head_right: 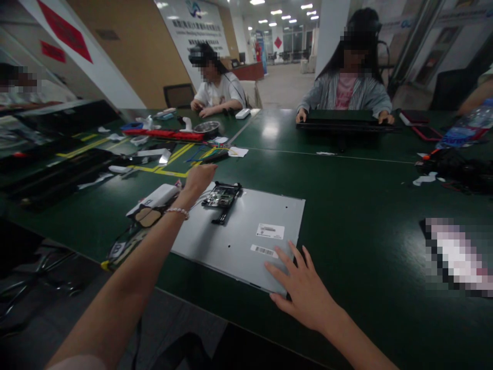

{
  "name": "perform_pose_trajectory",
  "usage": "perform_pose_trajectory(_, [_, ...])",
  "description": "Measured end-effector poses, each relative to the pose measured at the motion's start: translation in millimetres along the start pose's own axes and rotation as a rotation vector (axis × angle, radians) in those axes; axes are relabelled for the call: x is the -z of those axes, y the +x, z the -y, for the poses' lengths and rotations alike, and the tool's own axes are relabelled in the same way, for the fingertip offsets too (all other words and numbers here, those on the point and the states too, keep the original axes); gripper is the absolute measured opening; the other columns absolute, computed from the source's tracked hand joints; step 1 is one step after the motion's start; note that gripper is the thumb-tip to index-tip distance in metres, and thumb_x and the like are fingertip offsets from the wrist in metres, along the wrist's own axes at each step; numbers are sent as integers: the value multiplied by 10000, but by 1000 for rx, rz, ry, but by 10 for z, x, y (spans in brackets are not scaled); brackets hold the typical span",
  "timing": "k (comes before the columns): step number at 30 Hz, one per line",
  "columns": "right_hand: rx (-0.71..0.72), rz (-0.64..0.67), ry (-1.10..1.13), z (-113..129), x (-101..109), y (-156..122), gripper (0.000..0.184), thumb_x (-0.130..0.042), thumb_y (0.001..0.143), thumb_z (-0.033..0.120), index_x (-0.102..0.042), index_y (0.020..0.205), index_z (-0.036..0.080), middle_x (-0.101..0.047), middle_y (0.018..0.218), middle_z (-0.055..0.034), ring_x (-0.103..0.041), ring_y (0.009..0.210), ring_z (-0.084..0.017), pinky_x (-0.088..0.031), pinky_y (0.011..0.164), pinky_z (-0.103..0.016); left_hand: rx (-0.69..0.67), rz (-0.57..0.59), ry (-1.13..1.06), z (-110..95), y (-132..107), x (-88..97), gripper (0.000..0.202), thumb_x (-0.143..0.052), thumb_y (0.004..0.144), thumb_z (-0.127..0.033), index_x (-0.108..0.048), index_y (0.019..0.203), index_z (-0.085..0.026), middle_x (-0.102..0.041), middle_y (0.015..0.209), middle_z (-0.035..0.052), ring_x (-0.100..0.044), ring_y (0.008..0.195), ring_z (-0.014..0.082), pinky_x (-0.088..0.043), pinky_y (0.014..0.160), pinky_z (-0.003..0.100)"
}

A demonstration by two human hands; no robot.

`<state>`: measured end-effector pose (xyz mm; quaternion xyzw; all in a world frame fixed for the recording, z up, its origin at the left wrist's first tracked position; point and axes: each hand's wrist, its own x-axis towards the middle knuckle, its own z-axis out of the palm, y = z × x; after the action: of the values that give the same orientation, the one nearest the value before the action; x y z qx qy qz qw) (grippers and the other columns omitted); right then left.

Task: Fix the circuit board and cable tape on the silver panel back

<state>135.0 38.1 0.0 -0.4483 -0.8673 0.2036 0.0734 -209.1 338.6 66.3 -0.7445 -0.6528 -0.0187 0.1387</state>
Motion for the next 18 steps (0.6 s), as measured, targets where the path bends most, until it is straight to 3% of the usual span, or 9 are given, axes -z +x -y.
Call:
perform_pose_trajectory(4, [2,-4,8,-5,-3,-1,595,-453,948,525,-295,1512,422,-164,1643,-2,-46,1496,-350,-95,1166,-639,-55,79,-32,-194,113,-241,280,-476,879,-145,-738,973,-125,-728,971,202,-690,963,311,-495,796,351])
perform_pose_trajectory(8, [1,-12,16,-13,-7,-1,598,-470,942,518,-304,1509,423,-166,1643,10,-56,1494,-352,-99,1167,-637,-63,85,-82,-246,77,-369,283,-472,906,-216,-743,947,-146,-738,952,173,-694,938,288,-499,810,338])
perform_pose_trajectory(11, [4,-18,15,-15,-11,-3,596,-476,942,513,-315,1507,416,-168,1642,11,-62,1493,-356,-102,1168,-635,-68,45,-128,-224,5,-371,338,-425,951,-287,-719,1060,-162,-733,1047,144,-677,1000,273,-494,858,335])
perform_pose_trajectory(15, [6,-23,8,-11,-20,-9,597,-459,948,525,-299,1513,417,-157,1645,9,-66,1493,-353,-109,1166,-636,-111,-22,-294,-205,-122,-366,394,-358,972,-248,-624,1249,-160,-710,1168,104,-658,1074,242,-470,938,328])
perform_pose_trajectory(18, [1,-19,-3,-2,-21,-10,595,-462,948,514,-299,1512,418,-172,1642,0,-69,1494,-351,-111,1165,-635,-205,33,-491,-206,-202,-412,451,-374,959,-241,-495,1384,-149,-716,1170,82,-672,1061,228,-477,929,323])
